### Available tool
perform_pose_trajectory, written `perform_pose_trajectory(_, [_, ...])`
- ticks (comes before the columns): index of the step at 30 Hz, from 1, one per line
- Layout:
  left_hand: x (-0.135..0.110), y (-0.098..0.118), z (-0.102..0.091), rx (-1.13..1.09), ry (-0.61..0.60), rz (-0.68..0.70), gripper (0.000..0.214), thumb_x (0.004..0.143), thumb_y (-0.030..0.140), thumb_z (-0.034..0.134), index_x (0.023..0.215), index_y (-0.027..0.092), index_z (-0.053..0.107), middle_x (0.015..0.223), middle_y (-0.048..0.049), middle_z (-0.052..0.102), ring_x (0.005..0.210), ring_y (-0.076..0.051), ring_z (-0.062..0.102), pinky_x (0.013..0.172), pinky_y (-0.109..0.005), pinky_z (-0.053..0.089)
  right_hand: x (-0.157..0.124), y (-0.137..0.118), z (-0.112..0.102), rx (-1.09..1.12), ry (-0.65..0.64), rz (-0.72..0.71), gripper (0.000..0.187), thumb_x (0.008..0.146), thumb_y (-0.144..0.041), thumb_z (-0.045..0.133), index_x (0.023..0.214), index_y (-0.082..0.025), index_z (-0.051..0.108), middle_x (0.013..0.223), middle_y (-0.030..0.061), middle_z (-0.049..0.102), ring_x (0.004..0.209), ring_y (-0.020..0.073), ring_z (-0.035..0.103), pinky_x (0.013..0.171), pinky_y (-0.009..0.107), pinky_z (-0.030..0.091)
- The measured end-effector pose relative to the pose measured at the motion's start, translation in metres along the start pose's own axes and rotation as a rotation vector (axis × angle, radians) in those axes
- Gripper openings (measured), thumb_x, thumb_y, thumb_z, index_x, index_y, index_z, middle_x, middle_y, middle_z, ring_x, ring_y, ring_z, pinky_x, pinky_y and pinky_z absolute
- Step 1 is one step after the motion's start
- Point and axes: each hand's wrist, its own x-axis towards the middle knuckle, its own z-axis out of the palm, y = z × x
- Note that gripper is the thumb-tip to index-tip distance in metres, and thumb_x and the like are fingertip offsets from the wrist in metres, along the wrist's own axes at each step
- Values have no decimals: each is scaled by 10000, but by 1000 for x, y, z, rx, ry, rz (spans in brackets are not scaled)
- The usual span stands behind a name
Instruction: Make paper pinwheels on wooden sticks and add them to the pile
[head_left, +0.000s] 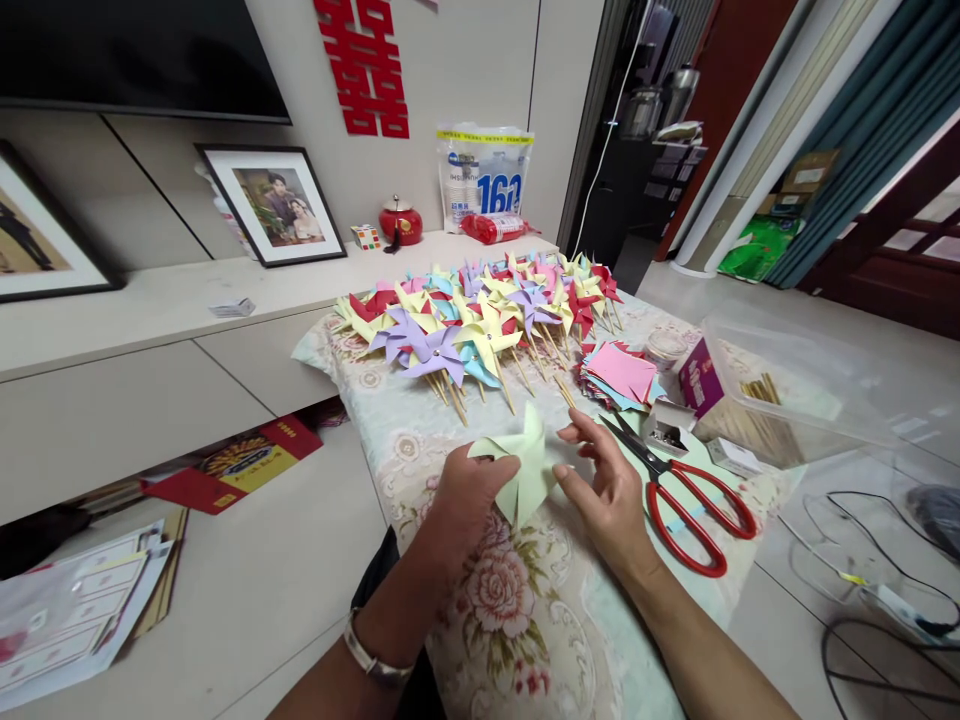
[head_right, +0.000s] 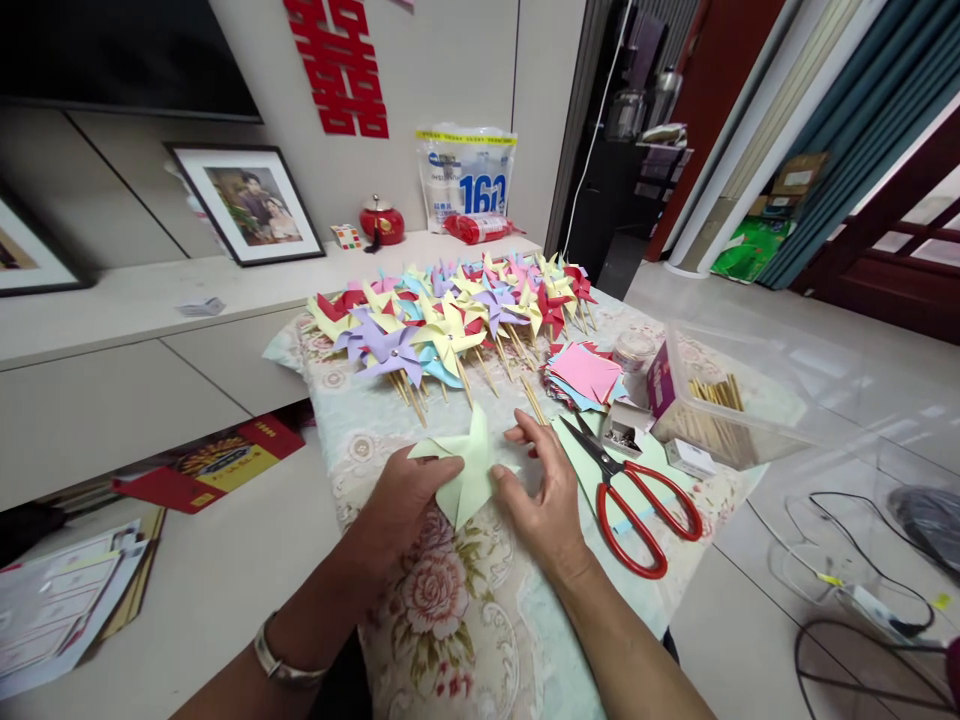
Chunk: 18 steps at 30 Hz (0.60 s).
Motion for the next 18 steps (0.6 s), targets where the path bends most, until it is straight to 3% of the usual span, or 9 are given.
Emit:
perform_pose_trajectory(3, [4, 8, -6, -37, 53, 34, 143, 596, 207, 684, 725, 181, 630, 635, 15, 637, 584, -164, 591, 573, -267, 481, -1, -3, -1, -219, -10, -307, 368, 853, -157, 630, 1210, -238, 595, 1077, 88, 606, 1033, 268, 545, 896, 453, 431])
perform_pose_trajectory(6, [6, 13, -8, -54, 87, 44, 114, 581, 204, 654, 671, 205, 584, 616, 34, 594, 559, -141, 547, 564, -257, 467, -2, -6, 2, -319, -144, -440, 270, 852, -102, 590, 1093, -224, 608, 1017, 83, 599, 964, 262, 538, 851, 457, 431])
perform_pose_trajectory(10, [5, 13, -7, -97, 89, 7, 132, 553, 205, 651, 669, 204, 588, 604, 44, 562, 546, -129, 509, 565, -263, 464, -5, -6, 5, -416, -253, -471, 216, 865, -96, 564, 1043, -206, 620, 1005, 84, 604, 959, 263, 520, 829, 454, 398])
perform_pose_trajectory(18, [3, 1, -3, -3, 77, 11, 135, 589, 236, 650, 670, 189, 553, 616, 45, 541, 558, -118, 493, 548, -245, 432, -4, -12, 5, -407, -274, -422, 85, 905, -166, 582, 856, -204, 640, 866, 48, 613, 857, 227, 525, 756, 404, 341])
